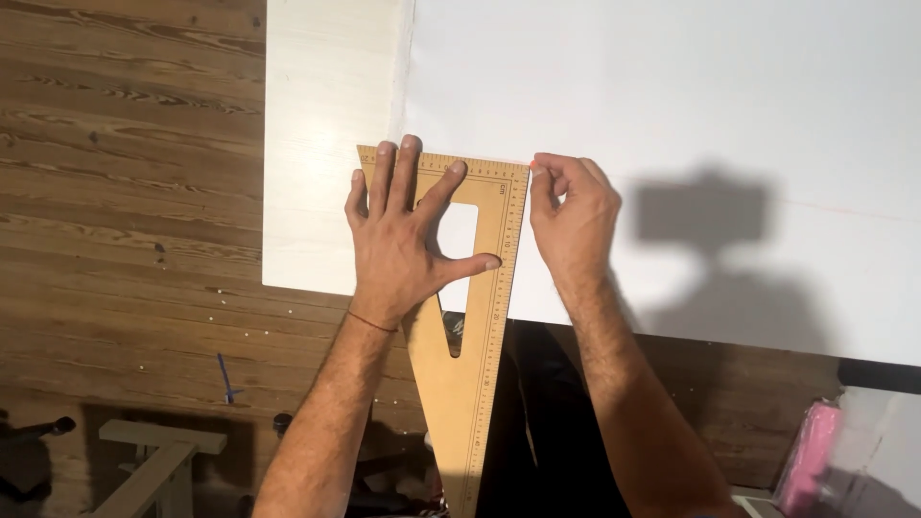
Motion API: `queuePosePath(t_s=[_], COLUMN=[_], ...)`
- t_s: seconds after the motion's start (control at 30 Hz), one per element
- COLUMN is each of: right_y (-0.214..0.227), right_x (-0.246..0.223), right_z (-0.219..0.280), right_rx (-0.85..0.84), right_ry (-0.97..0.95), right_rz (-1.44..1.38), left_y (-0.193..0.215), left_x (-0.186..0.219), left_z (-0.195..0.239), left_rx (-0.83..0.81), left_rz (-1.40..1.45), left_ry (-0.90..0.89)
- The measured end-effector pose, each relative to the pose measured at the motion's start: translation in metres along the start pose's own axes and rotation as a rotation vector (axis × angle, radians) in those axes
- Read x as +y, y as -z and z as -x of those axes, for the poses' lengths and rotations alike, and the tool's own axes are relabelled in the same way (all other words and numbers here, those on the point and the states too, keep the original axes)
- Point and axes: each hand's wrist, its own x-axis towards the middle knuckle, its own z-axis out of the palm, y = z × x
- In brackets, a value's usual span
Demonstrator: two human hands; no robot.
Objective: Measuring and cutting a large sheet of white material using a ruler and scissors
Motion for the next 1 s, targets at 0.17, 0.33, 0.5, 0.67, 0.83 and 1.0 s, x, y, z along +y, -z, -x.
queuePosePath(t_s=[0.17, 0.33, 0.5, 0.67, 0.83, 1.0], right_y=[-0.001, 0.005, 0.028, 0.057, 0.119, 0.165], right_x=[0.001, -0.002, -0.025, -0.029, -0.028, -0.012], right_z=[0.000, 0.016, 0.065, 0.183, 0.221, 0.173], right_rx=[-0.052, -0.090, -0.233, -0.469, -0.441, -0.247], right_ry=[-0.046, -0.070, -0.114, -0.208, -0.324, -0.306], right_rz=[0.018, 0.012, 0.023, -0.047, -0.204, 0.016], left_y=[-0.001, -0.004, -0.004, -0.009, 0.005, 0.020], left_x=[-0.001, -0.003, -0.003, -0.004, -0.008, -0.019], left_z=[0.002, 0.001, 0.001, 0.003, 0.005, 0.027], left_rx=[-0.021, -0.030, -0.022, 0.017, -0.034, -0.058], left_rz=[-0.004, -0.020, -0.029, -0.004, 0.002, 0.058], left_ry=[0.002, -0.002, -0.005, -0.009, -0.012, 0.073])
